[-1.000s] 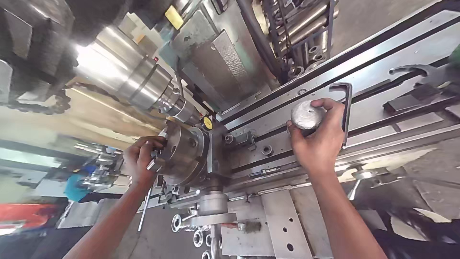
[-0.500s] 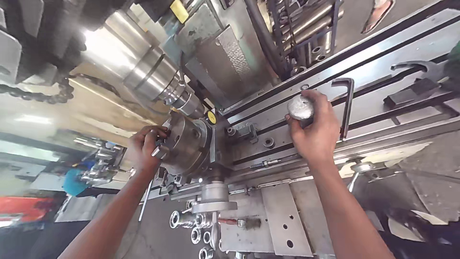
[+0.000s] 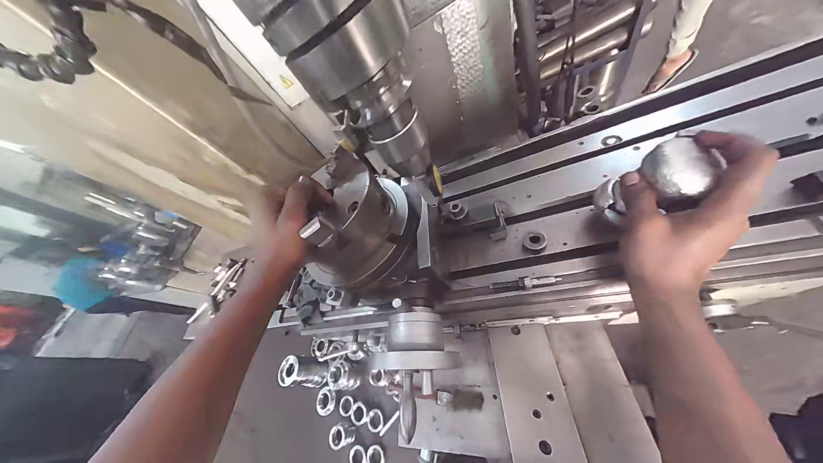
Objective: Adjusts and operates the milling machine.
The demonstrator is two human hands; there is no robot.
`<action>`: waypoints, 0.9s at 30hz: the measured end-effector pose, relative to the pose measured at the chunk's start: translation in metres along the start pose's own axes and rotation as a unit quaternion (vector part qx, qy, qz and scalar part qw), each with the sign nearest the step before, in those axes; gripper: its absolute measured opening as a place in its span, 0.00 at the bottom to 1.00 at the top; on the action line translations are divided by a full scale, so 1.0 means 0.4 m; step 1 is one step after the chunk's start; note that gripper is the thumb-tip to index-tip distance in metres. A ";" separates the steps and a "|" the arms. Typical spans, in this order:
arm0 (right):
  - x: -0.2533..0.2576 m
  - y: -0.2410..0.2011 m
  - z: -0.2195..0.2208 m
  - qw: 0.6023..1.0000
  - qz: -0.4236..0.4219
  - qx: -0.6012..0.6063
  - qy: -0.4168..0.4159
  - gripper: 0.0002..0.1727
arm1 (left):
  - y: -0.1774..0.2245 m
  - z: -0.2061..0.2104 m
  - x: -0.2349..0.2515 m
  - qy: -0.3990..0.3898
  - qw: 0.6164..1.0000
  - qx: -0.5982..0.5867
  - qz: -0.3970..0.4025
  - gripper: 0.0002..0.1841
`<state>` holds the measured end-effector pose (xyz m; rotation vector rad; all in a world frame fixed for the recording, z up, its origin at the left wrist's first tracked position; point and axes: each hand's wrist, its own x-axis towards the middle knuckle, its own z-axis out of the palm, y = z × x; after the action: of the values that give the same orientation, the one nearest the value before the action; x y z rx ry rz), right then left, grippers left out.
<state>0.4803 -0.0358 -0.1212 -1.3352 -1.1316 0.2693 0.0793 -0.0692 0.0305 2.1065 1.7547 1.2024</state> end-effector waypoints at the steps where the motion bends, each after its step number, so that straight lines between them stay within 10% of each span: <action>1: 0.001 0.001 -0.001 1.000 -0.004 -0.004 -0.002 0.35 | -0.001 0.003 0.002 0.001 1.000 0.000 0.001 0.22; 27: 0.010 0.022 0.009 0.999 -0.030 0.000 0.010 0.34 | 0.017 0.017 0.004 0.011 0.999 -0.025 -0.043 0.15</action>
<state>0.4834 -0.0281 -0.1275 -1.2987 -1.1536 0.2117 0.0886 -0.0674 0.0307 1.9766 1.7850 1.2374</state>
